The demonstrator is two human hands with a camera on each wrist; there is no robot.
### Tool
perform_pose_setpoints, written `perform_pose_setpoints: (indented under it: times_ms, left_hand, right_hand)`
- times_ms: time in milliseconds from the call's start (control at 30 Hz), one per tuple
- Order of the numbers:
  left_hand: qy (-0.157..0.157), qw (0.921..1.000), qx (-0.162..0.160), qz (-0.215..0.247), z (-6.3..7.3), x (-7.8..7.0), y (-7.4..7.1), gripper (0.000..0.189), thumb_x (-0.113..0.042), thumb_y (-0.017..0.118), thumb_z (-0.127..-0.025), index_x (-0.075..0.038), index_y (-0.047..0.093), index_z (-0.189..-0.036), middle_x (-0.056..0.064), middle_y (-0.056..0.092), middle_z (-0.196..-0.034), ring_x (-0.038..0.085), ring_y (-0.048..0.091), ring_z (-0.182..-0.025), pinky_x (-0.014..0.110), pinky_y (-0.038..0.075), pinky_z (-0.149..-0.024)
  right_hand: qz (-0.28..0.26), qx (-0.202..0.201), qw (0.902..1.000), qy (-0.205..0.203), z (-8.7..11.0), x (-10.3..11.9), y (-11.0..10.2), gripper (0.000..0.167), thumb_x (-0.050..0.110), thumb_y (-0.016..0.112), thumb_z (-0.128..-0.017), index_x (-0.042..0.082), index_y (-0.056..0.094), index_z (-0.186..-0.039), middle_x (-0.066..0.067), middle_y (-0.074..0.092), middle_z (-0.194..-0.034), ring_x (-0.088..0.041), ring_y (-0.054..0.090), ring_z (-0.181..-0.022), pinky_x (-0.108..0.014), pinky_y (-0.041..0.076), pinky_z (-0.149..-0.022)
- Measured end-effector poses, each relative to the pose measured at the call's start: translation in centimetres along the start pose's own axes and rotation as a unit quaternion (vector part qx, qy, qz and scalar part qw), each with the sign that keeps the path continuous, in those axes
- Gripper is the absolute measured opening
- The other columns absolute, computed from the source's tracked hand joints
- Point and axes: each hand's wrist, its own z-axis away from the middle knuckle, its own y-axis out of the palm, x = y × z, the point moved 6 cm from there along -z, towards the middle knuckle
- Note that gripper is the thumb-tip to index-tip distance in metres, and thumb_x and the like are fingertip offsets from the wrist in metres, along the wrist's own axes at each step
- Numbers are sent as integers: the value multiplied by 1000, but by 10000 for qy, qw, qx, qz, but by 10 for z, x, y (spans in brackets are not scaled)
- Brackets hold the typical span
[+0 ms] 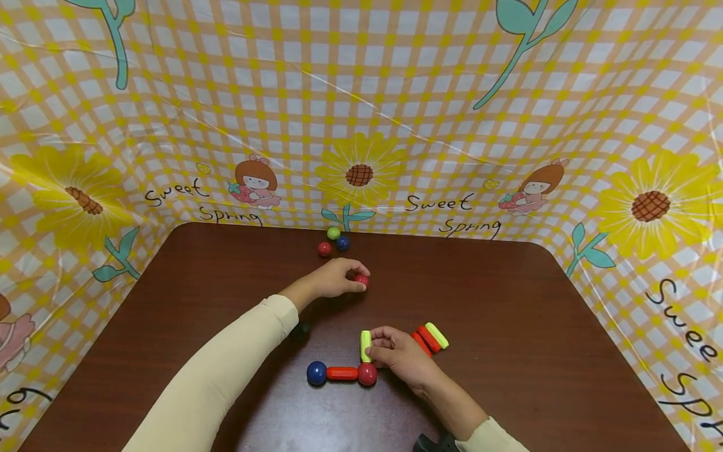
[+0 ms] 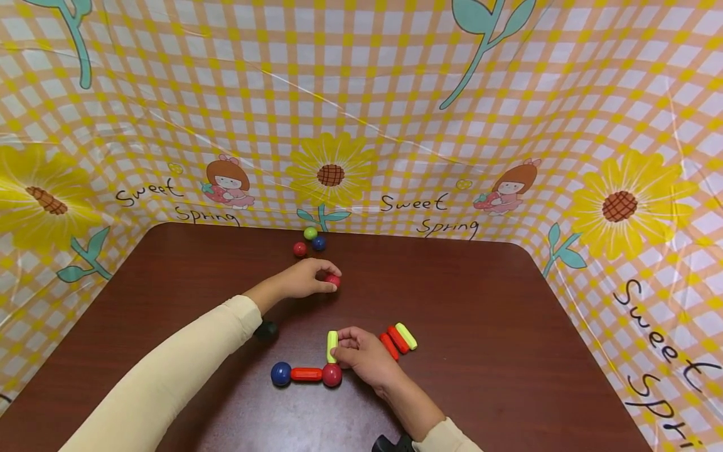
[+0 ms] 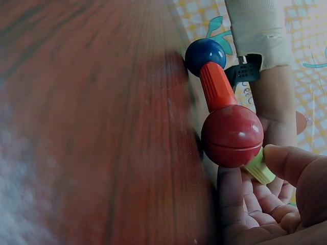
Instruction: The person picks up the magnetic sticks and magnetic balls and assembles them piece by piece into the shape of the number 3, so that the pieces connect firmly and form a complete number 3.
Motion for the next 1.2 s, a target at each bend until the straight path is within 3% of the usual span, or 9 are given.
perform_pose_setpoints:
  times_ms: [267, 533, 900, 1200]
  left_hand:
    - [54, 9976, 520, 465, 13, 0, 5, 30, -23, 70, -94, -10, 65, -120, -1, 66, -118, 19, 54, -122, 39, 39, -105]
    - [102, 9954, 588, 751, 25, -11, 8, 31, -27, 71, -94, -12, 66, -120, -5, 67, -115, 15, 57, -116, 37, 43, -101]
    - [521, 9915, 859, 824, 49, -22, 14, 26, -22, 72, -93, -10, 68, -116, -7, 68, -100, 10, 60, -100, 29, 47, -91]
    - [556, 9883, 967, 1040, 55, -27, 23, 27, -18, 72, -93, -6, 67, -116, -5, 68, -101, 9, 61, -98, 27, 48, -88]
  right_hand:
    - [24, 44, 10000, -50, -1, -1, 0, 36, 5, 63, -94, -13, 50, -124, -8, 64, -96, -16, 62, -84, -27, 54, -73]
    - [7, 39, 10000, -25, -1, -1, 1, 36, 5, 64, -94, -12, 52, -122, -8, 63, -94, -16, 61, -83, -27, 53, -73]
    - [-60, 29, 10000, -11, -1, 1, 0, 36, 4, 64, -92, -13, 51, -122, -9, 63, -95, -15, 62, -84, -26, 54, -74]
    - [-93, 52, 9999, 3, -1, 1, 0, 37, 5, 64, -93, -13, 51, -122, -9, 63, -96, -15, 62, -85, -26, 54, -75]
